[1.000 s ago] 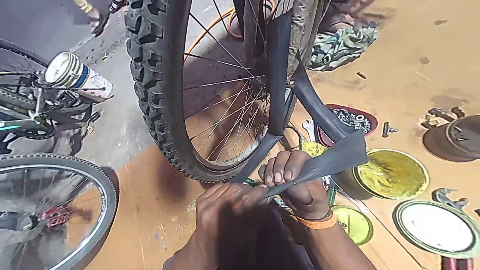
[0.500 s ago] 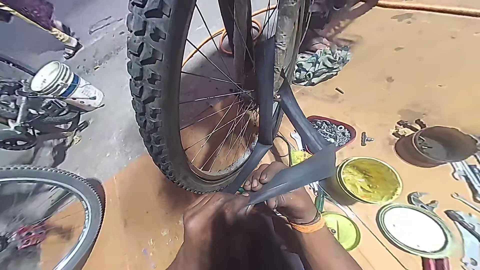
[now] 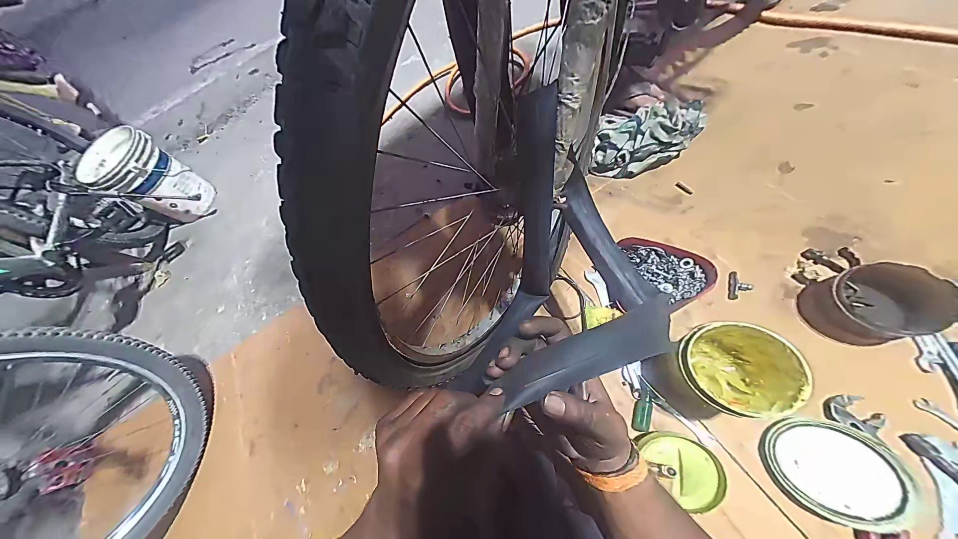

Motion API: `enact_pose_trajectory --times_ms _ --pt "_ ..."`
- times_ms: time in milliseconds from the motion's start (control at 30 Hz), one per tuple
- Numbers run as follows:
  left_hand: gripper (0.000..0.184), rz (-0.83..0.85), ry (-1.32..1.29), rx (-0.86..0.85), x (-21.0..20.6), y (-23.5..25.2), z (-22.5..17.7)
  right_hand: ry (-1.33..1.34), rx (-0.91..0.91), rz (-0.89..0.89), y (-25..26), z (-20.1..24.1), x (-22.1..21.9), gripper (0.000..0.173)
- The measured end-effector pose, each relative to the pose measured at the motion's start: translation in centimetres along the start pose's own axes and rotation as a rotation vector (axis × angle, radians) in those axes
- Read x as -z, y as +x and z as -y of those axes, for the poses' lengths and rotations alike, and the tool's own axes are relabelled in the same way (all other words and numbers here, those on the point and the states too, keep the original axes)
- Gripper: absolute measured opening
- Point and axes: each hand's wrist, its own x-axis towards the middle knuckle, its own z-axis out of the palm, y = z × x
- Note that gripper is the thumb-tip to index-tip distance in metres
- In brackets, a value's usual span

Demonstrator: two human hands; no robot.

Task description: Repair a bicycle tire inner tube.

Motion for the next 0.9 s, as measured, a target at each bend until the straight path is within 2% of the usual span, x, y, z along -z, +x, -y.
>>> enact_pose_trajectory --times_ms 67,167,333,533,633,767,900 --pt "0.010 0.003 -0.009 0.005 0.1 0.0 -0.1 -0.004 0.004 -0.018 -0.2 -0.5 -0.7 0.063" --pt "0.008 0.007 -0.002 -0.001 0.0 0.0 -0.1 -0.064 0.036 -0.046 -0.4 -1.0 -1.4 0.066" --pt "0.009 0.016 0.003 0.007 0.0 0.0 -0.1 -0.144 0.058 -0.036 -0.3 -1.1 -1.4 0.063" --pt "0.009 0.010 -0.003 -0.010 -0.2 -0.2 0.1 -0.108 0.046 -0.005 -0.4 -0.9 -1.2 0.059" --pt "0.011 0.006 -0.049 0.008 -0.1 -0.2 0.2 -0.076 0.068 0.003 -0.4 -0.6 -0.9 0.049" --pt "0.011 0.009 -0.075 0.010 -0.1 -0.3 0.1 -0.115 0.156 0.079 -0.1 -0.6 0.1 0.020" --pt "0.010 0.016 -0.071 0.008 0.0 -0.2 -0.1 -0.161 0.221 0.119 0.2 -1.0 0.5 0.013"
